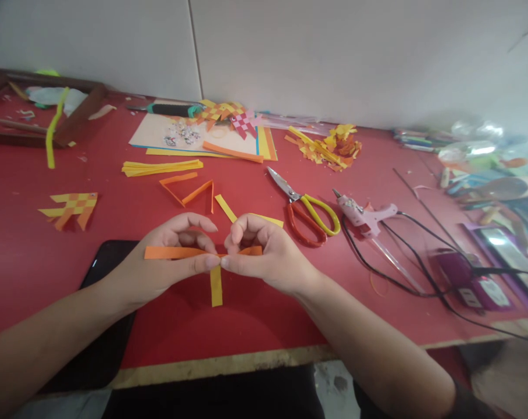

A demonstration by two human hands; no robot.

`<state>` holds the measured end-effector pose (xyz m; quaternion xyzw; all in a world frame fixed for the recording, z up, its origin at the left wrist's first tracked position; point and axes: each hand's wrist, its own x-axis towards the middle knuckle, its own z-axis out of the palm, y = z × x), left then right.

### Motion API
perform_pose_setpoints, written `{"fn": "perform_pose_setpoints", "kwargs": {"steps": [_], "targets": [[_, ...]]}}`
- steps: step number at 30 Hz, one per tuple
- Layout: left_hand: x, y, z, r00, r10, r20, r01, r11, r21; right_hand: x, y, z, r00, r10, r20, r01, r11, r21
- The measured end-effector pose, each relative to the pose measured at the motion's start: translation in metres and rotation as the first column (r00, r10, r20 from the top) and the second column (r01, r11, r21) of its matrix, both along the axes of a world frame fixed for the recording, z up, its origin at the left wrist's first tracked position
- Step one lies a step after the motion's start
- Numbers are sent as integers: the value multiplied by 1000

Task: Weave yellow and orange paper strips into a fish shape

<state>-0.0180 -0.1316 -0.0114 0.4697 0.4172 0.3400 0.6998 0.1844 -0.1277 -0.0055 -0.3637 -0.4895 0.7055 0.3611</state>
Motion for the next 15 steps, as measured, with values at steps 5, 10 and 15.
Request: {"fn": "perform_pose_setpoints", "kwargs": {"steps": [5, 10, 15], "targets": [[-2, 3, -1, 999, 38, -32, -38, 999, 2, 0, 0, -1, 997, -50, 55, 48, 998, 38], [-3, 4, 0, 998, 53, -34, -54, 998, -23, 0, 0, -1, 997, -47, 57, 44, 998, 52], [-1, 3, 2, 996, 81, -45, -82, 996, -33, 1, 0, -1, 996, -44, 77, 39, 997, 72]]}}
